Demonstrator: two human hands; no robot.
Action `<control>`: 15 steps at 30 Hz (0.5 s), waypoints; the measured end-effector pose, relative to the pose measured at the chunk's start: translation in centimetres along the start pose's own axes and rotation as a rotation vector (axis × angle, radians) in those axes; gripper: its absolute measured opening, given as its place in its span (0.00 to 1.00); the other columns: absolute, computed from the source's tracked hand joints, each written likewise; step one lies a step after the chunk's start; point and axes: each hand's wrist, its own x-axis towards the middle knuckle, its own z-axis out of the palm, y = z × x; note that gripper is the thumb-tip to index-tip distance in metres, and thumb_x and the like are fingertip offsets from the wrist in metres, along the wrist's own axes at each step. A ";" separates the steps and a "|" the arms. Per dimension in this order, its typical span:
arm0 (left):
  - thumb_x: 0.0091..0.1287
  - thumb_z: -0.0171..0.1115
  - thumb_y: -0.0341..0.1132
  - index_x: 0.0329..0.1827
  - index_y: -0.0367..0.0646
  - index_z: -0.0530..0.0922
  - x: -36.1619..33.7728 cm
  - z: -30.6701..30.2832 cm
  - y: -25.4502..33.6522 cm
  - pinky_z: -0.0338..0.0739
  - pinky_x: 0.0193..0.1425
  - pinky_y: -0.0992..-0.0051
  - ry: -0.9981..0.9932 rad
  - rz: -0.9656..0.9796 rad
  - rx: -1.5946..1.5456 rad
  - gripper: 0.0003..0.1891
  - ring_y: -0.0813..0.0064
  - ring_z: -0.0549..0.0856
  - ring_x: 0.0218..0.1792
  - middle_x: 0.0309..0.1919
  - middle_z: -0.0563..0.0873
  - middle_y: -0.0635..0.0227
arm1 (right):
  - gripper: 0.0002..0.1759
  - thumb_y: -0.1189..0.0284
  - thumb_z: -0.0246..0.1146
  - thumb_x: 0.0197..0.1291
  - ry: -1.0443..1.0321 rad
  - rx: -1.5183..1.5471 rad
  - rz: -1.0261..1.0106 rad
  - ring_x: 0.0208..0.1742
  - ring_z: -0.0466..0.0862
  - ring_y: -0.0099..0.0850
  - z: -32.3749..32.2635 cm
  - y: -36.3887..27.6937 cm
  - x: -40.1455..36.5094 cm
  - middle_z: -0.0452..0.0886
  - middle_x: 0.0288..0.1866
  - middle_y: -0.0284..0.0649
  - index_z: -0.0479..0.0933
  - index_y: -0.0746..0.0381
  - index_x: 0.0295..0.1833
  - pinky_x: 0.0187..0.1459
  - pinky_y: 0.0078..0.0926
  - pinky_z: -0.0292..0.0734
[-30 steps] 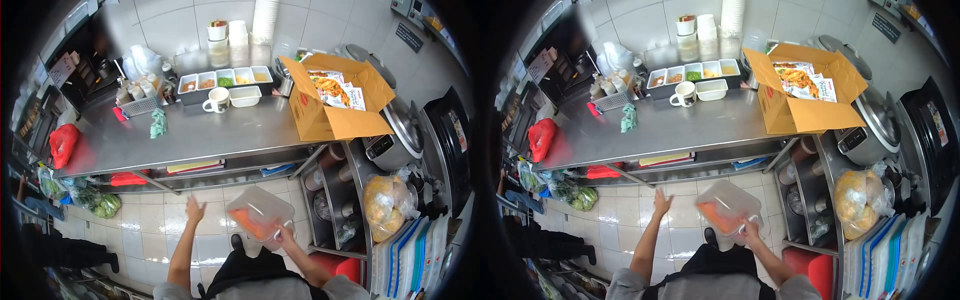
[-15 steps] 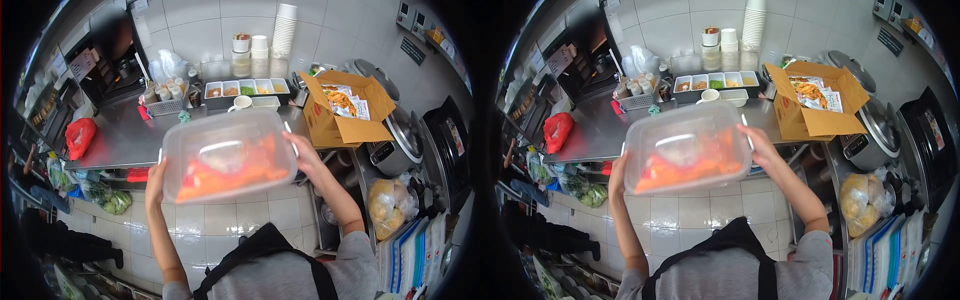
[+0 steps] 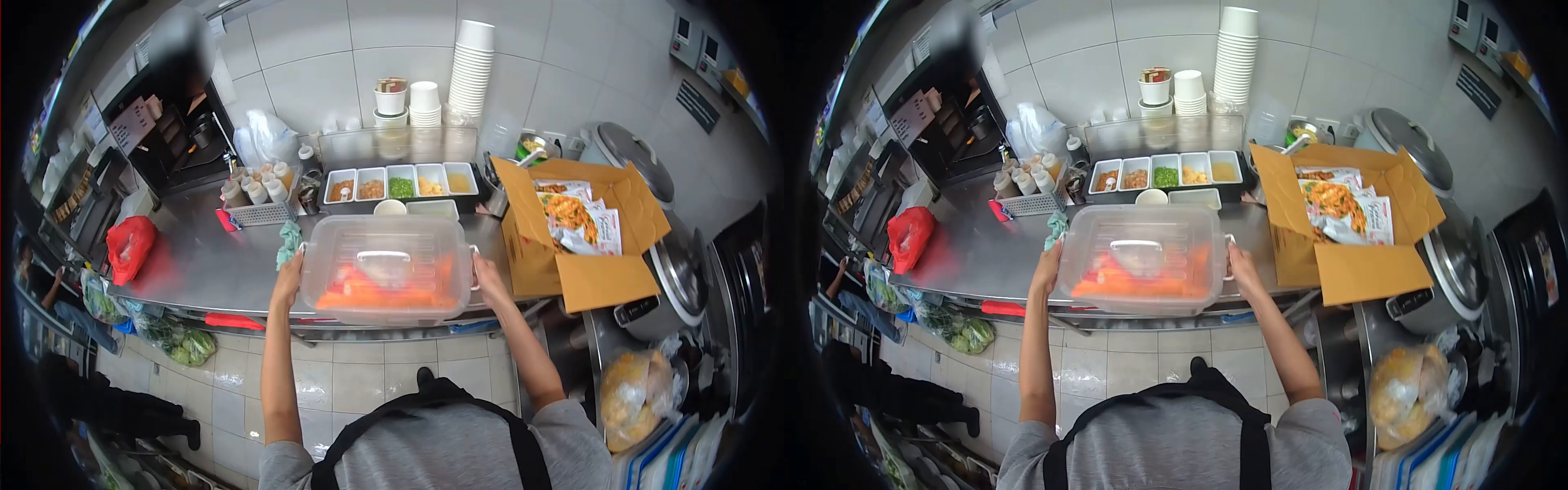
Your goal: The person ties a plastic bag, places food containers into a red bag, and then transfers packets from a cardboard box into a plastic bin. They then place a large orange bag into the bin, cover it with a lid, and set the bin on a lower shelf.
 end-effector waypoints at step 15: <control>0.54 0.68 0.47 0.34 0.46 0.83 -1.5 11.2 10.1 0.62 0.48 0.62 -0.523 0.716 0.829 0.14 0.64 0.71 0.47 0.38 0.75 0.66 | 0.26 0.54 0.50 0.67 -0.053 0.719 0.159 0.54 0.76 0.28 3.2 2.1 -2.1 0.77 0.52 0.37 0.68 0.62 0.60 0.55 0.28 0.72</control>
